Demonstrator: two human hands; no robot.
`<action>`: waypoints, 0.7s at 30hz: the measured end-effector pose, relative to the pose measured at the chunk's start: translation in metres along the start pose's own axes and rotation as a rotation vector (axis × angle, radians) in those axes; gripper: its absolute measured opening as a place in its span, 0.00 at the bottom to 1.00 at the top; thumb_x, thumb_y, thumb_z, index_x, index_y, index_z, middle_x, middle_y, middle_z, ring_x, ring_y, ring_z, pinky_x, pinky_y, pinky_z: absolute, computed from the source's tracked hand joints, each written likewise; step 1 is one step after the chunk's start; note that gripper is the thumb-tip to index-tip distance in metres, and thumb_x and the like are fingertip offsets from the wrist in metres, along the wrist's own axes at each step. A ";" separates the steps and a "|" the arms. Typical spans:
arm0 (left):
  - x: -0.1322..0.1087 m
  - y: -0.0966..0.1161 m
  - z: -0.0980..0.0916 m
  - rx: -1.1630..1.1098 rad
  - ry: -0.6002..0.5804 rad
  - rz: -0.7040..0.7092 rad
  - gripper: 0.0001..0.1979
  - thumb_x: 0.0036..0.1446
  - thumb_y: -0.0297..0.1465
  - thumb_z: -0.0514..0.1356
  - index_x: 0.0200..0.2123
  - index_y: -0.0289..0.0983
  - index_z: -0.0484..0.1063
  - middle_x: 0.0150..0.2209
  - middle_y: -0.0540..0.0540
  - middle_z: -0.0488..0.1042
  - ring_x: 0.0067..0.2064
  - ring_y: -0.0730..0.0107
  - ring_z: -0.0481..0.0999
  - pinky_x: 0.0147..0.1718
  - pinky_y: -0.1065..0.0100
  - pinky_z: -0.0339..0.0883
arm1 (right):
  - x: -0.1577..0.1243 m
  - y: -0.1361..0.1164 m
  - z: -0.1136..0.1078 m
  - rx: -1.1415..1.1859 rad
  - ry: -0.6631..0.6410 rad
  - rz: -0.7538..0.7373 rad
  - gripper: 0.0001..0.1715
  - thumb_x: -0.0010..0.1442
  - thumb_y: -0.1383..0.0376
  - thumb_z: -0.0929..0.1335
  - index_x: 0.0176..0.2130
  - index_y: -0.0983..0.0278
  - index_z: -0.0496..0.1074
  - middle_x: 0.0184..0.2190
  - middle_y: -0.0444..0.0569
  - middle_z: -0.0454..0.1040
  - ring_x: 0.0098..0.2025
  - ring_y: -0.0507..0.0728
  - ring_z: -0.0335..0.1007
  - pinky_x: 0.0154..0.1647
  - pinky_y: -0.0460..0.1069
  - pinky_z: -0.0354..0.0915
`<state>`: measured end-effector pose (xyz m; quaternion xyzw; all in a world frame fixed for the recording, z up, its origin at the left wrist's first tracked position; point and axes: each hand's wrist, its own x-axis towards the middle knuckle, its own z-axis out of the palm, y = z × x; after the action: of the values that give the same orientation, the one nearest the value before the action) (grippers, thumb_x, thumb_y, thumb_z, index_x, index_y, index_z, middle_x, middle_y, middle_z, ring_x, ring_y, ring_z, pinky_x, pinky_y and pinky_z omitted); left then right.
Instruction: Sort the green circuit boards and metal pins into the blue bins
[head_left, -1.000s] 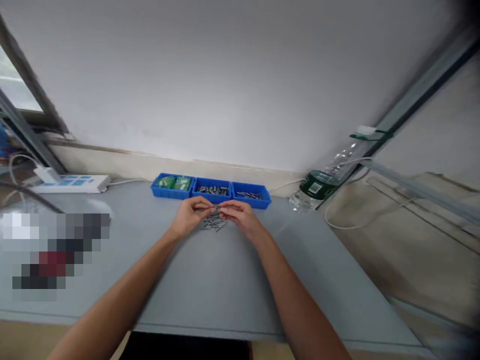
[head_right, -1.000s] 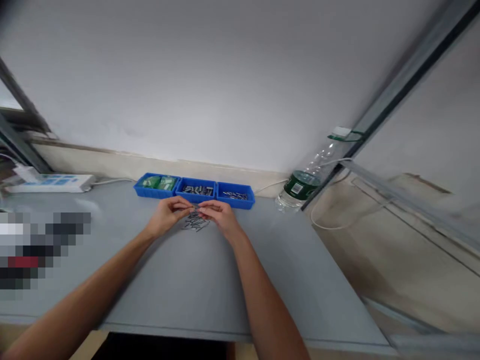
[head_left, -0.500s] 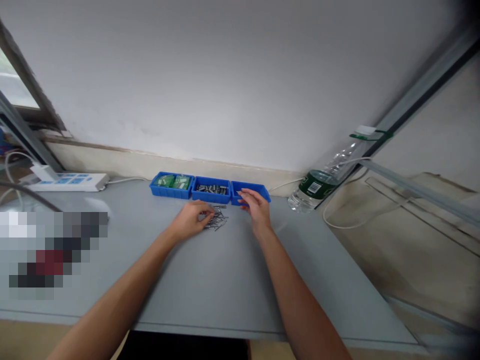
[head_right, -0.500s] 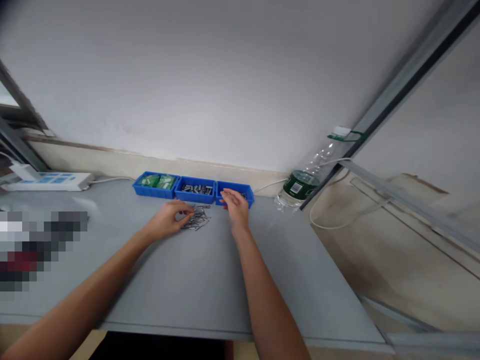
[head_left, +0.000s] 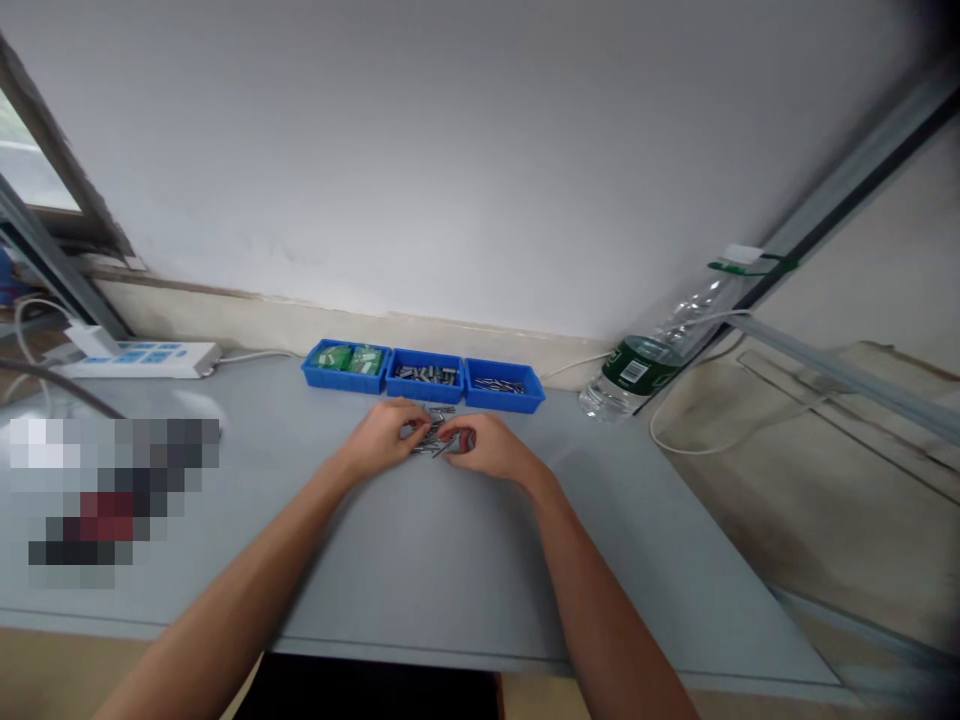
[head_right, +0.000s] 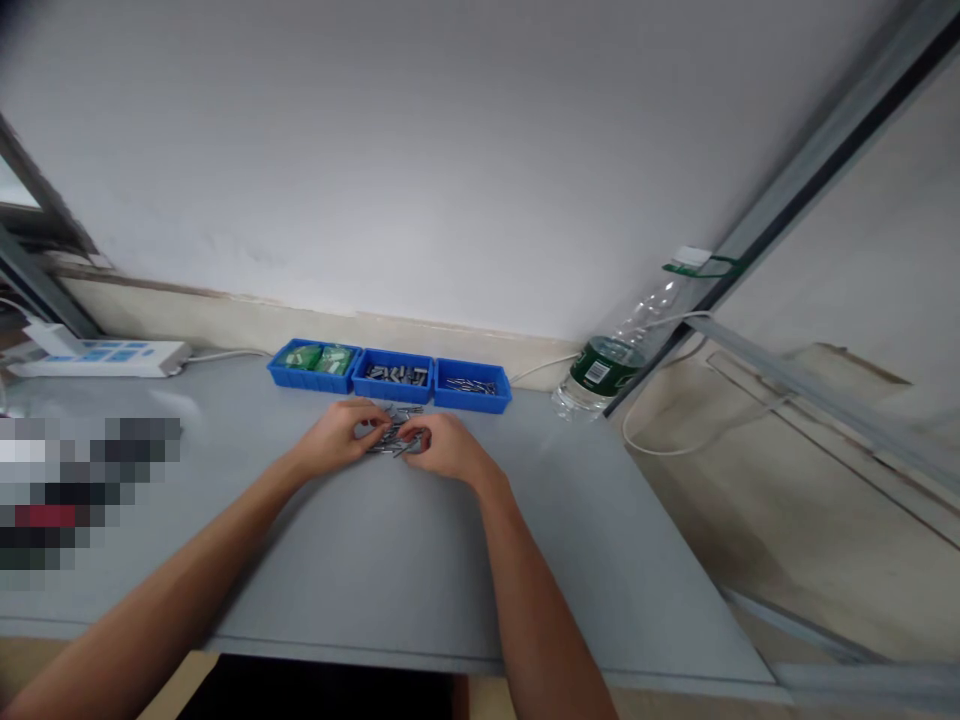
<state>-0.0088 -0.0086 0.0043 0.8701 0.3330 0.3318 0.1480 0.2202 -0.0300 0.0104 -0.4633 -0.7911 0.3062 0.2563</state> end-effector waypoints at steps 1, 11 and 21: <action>0.000 0.000 0.000 0.005 -0.001 -0.002 0.08 0.65 0.27 0.59 0.37 0.39 0.79 0.36 0.46 0.81 0.39 0.64 0.78 0.38 0.66 0.69 | 0.000 0.000 0.001 -0.022 -0.012 0.002 0.18 0.49 0.72 0.73 0.42 0.61 0.82 0.37 0.47 0.82 0.33 0.54 0.72 0.35 0.48 0.66; 0.001 0.001 -0.001 -0.003 0.003 -0.008 0.08 0.64 0.27 0.59 0.36 0.39 0.79 0.36 0.46 0.81 0.39 0.65 0.78 0.38 0.67 0.69 | 0.000 0.004 0.005 0.056 -0.074 0.048 0.20 0.47 0.74 0.70 0.40 0.62 0.83 0.29 0.45 0.80 0.31 0.54 0.74 0.32 0.47 0.65; 0.001 0.000 -0.001 -0.027 0.050 -0.003 0.09 0.64 0.28 0.59 0.38 0.39 0.80 0.35 0.46 0.81 0.37 0.65 0.78 0.38 0.66 0.71 | 0.003 -0.005 0.003 0.378 0.079 0.051 0.09 0.51 0.67 0.72 0.35 0.62 0.82 0.29 0.46 0.81 0.33 0.56 0.77 0.37 0.50 0.71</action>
<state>-0.0087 -0.0086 0.0053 0.8591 0.3331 0.3575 0.1519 0.2140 -0.0303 0.0121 -0.4384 -0.6970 0.4372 0.3617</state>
